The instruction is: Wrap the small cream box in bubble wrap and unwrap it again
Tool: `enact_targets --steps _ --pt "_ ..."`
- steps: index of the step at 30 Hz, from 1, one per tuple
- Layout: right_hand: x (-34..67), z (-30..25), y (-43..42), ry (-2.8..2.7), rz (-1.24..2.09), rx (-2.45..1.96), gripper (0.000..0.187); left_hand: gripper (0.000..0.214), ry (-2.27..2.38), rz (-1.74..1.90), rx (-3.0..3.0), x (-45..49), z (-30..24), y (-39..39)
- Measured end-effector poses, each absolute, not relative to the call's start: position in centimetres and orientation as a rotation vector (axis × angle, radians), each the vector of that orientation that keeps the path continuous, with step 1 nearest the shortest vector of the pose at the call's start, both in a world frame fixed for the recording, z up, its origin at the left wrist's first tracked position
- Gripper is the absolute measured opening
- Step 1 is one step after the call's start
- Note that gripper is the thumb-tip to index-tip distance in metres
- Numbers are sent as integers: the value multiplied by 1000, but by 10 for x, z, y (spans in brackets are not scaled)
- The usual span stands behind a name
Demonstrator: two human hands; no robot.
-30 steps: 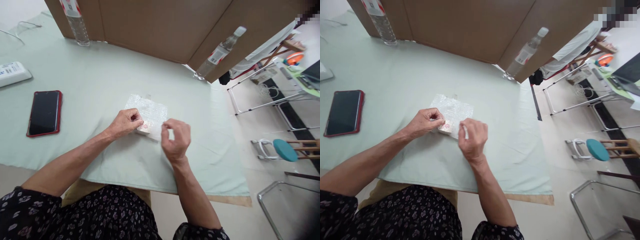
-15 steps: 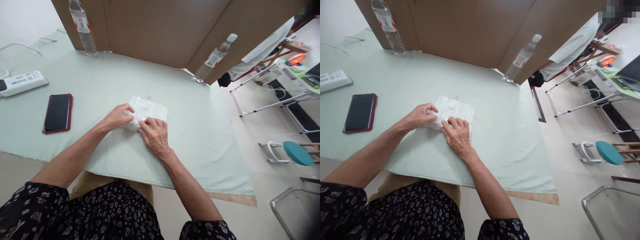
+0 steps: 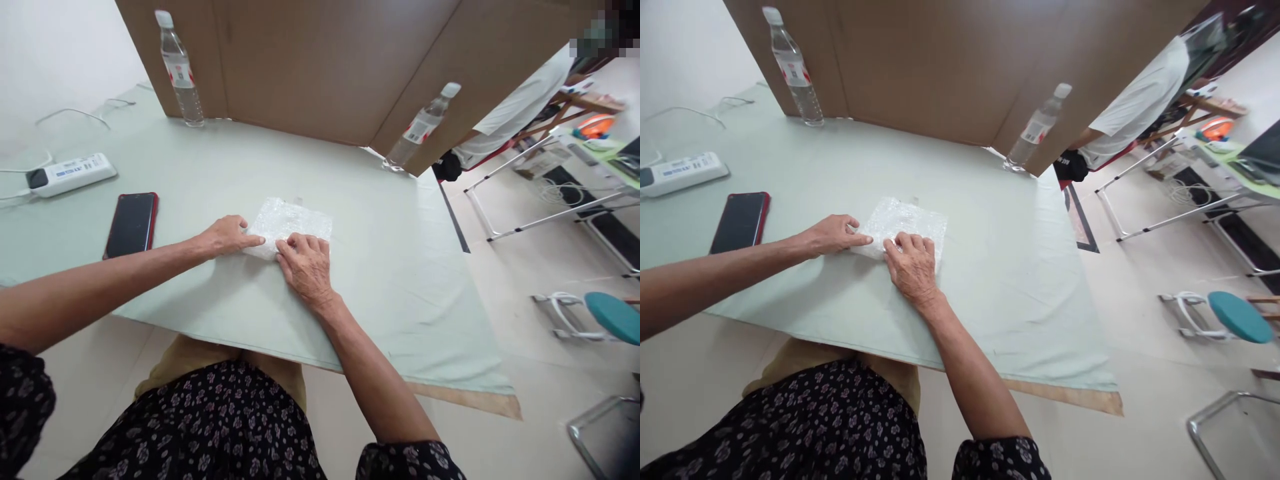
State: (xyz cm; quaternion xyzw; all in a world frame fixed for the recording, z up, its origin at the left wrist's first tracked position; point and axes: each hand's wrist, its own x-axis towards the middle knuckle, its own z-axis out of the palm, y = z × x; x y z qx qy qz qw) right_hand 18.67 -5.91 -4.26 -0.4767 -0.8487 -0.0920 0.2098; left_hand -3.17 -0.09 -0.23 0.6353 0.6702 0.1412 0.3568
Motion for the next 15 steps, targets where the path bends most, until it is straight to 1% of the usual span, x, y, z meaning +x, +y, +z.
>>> enact_targets --steps 2,6,12,15 --pt "186 -43 -59 -2357 -261 -1325 17 43 1690 316 1627 -26 -3 2" --pt "186 -43 -60 -2353 -280 -1325 17 40 1542 236 1489 -17 -4 9" --pt "185 -44 -60 -2341 -279 -1317 15 24 1530 512 1363 -6 2 8" --pt "184 -44 -60 -2333 -288 -1307 14 17 1465 531 1262 -2 2 3"
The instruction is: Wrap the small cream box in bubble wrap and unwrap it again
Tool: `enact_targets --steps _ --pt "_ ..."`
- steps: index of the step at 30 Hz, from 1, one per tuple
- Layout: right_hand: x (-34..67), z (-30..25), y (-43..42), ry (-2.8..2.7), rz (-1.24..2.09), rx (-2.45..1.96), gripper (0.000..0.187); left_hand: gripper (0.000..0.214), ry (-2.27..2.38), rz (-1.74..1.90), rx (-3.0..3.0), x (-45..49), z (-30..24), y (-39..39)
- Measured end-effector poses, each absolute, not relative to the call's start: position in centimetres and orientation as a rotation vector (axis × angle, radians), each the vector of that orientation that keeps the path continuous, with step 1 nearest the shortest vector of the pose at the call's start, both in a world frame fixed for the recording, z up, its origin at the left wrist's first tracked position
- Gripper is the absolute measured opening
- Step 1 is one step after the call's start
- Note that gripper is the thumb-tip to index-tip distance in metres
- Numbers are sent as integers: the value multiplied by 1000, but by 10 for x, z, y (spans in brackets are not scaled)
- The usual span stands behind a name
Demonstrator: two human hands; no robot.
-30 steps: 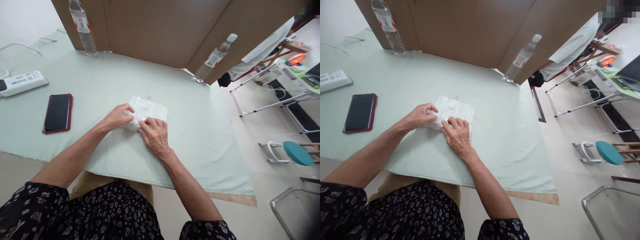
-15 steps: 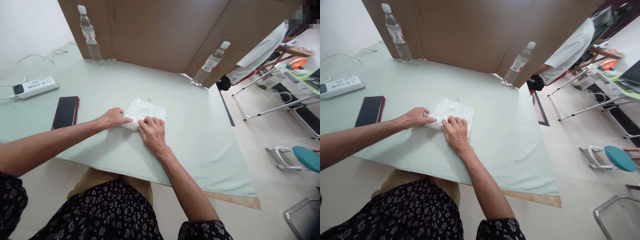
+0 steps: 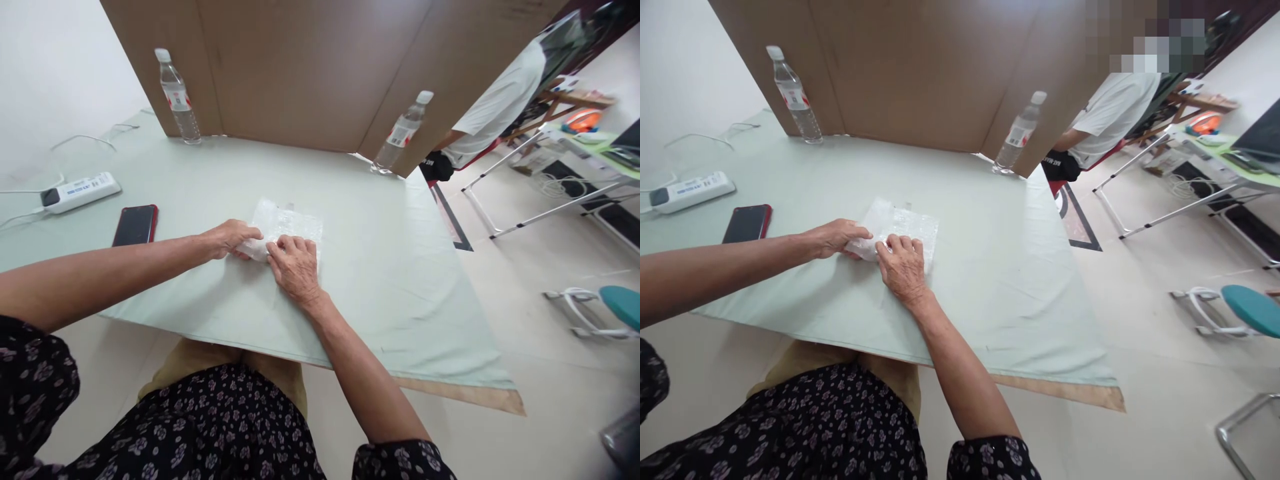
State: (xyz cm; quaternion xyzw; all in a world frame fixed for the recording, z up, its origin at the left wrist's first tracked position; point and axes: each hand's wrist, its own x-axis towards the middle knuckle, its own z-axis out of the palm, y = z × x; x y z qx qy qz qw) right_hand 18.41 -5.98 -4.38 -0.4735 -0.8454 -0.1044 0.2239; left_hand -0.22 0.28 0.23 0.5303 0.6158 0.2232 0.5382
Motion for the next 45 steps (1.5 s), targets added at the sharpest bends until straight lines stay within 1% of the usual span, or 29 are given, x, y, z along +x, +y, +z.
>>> enact_targets --steps 4,11,14,19,30,33,35,37,39,42,44,45 --pt "183 -43 -60 -2341 -295 -1312 14 20 1400 504 1251 1 0 -1" --pt "180 -42 -60 -2374 -284 -1361 18 15 1662 435 1319 12 4 -2" --pt "180 -41 -60 -2382 -292 -1362 18 11 1634 472 1236 16 6 -2" --pt "179 -42 -60 -2372 -312 -1346 20 16 1574 646 1000 25 3 -2" --pt "180 -40 -59 -2361 -304 -1323 20 19 1470 748 971 36 6 0" --pt "184 -36 -61 -2325 -244 -1282 25 13 1399 709 975 34 12 1" --pt "187 -32 -63 -2292 -169 -1278 23 6 1342 666 991 30 17 -1" --pt "189 -31 -63 -2268 -87 -1296 18 13 1313 643 1053 26 19 -5" --pt "190 -31 -62 -2247 -14 -1307 21 21 1311 626 1187 24 17 -10" --pt "192 -30 -60 -2207 106 -1282 26 19 1332 623 1598 25 3 -20" --pt "200 -26 -61 -2142 173 -1258 23 14 1326 728 2004 28 -12 -25" --pt "207 -23 -63 -2081 186 -1266 20 17 1317 787 2174 30 -19 -27"
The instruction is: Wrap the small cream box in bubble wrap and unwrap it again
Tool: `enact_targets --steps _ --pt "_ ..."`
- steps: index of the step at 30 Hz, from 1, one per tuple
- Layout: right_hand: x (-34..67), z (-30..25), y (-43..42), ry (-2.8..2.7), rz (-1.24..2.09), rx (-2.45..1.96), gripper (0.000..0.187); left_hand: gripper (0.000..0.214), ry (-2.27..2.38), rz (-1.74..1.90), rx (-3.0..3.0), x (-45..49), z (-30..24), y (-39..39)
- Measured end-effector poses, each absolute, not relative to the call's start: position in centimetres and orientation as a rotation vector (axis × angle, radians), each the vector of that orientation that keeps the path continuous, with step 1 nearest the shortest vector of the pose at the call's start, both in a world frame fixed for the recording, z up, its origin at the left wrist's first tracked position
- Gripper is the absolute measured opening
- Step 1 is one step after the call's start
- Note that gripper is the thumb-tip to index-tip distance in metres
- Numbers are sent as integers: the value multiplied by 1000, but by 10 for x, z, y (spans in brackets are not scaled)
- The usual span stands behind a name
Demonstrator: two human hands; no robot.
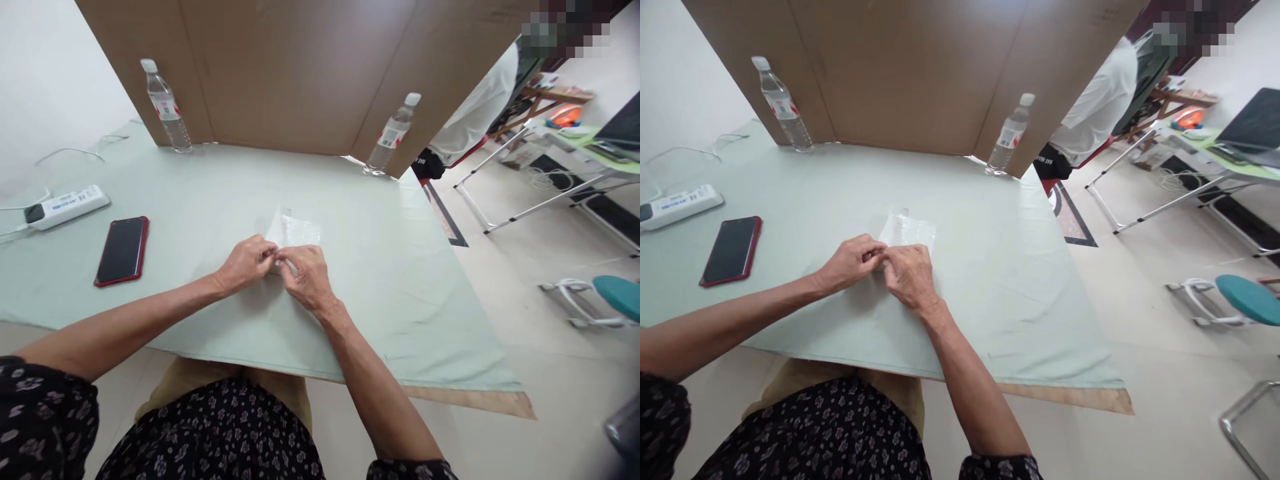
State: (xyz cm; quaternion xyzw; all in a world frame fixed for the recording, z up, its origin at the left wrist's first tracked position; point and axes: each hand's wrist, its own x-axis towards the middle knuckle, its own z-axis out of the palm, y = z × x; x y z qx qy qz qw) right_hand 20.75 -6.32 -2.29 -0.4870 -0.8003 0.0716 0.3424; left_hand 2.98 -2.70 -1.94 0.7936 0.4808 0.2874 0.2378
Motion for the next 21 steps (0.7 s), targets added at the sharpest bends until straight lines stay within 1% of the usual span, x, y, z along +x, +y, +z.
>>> enact_targets --steps 2,3,4,6,9,11,14,15,17,21 --pt "227 -15 -71 -1905 193 -1344 16 24 1326 925 2401 32 -34 -28" --pt "239 -11 -76 -1796 209 -1420 19 24 1306 990 2476 32 -39 -27" --pt "250 -8 -81 -1714 283 -1503 27 25 1278 1035 2519 32 -44 -26" --pt "269 -7 -91 -1587 534 -1716 47 26 1208 1076 2554 31 -49 -25" --pt "278 -15 -97 -1497 829 -1903 64 25 1159 1051 2539 30 -49 -25" --pt "273 -23 -94 -1445 920 -1899 75 24 1173 1013 2528 31 -47 -28" --pt "257 -33 -83 -1367 972 -1847 92 24 1216 965 2543 33 -43 -32" --pt "253 -35 -79 -1351 970 -1829 95 24 1229 957 2558 34 -43 -32" --pt "245 -38 -71 -1331 926 -1785 96 23 1243 940 2595 34 -41 -31" --pt "233 -42 -63 -1315 799 -1720 85 23 1191 836 2641 33 -37 -25"
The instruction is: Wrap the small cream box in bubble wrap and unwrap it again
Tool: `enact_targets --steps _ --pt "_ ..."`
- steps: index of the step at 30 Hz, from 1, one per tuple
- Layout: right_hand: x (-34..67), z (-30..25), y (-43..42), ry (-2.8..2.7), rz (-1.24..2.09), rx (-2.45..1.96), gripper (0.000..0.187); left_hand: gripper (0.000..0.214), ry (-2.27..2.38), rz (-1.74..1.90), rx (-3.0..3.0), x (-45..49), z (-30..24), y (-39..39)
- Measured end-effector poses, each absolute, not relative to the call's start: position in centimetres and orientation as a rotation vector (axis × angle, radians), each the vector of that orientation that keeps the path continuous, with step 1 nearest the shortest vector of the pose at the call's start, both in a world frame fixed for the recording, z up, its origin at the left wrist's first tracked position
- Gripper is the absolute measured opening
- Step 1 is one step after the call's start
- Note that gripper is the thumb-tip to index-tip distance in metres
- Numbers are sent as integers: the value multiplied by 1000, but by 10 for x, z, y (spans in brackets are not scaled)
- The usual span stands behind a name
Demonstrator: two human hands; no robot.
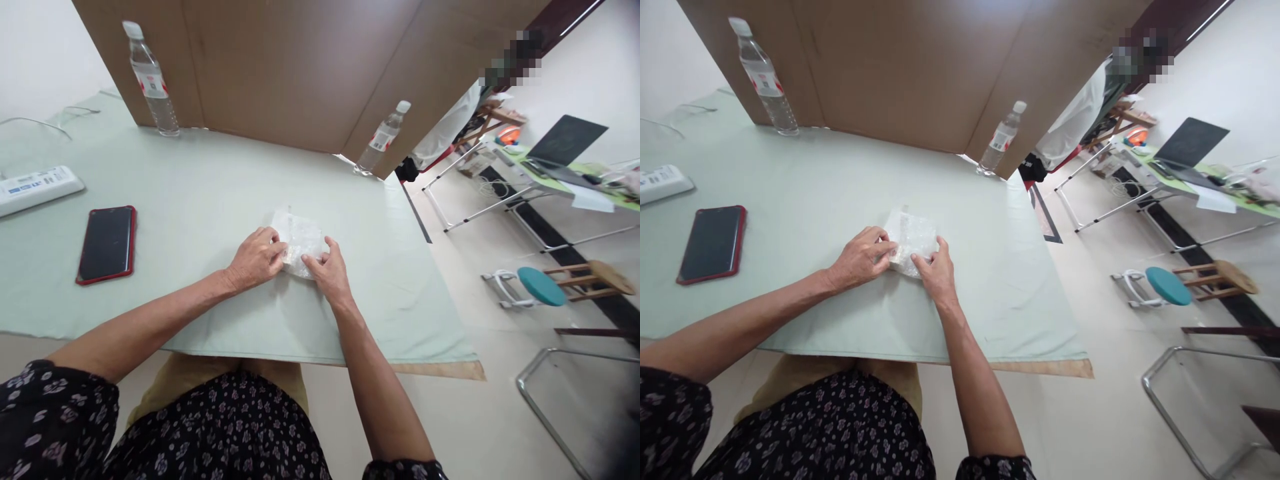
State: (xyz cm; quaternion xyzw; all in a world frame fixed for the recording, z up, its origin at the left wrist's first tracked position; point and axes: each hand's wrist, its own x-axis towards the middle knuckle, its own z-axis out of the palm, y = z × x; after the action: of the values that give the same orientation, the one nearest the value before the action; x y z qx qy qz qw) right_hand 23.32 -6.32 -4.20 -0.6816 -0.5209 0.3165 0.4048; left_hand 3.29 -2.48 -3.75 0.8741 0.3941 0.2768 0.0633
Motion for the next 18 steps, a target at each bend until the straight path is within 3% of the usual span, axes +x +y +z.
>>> enact_targets --steps 5,10,18 --pt "216 -35 -59 -1231 836 -1647 71 23 1151 727 2603 33 -33 -20" --pt "200 -26 -52 -1139 1011 -1556 74 23 1133 731 2520 36 -33 -20" --pt "189 -22 -46 -1292 852 -1605 78 23 1085 702 2346 38 -32 -16"
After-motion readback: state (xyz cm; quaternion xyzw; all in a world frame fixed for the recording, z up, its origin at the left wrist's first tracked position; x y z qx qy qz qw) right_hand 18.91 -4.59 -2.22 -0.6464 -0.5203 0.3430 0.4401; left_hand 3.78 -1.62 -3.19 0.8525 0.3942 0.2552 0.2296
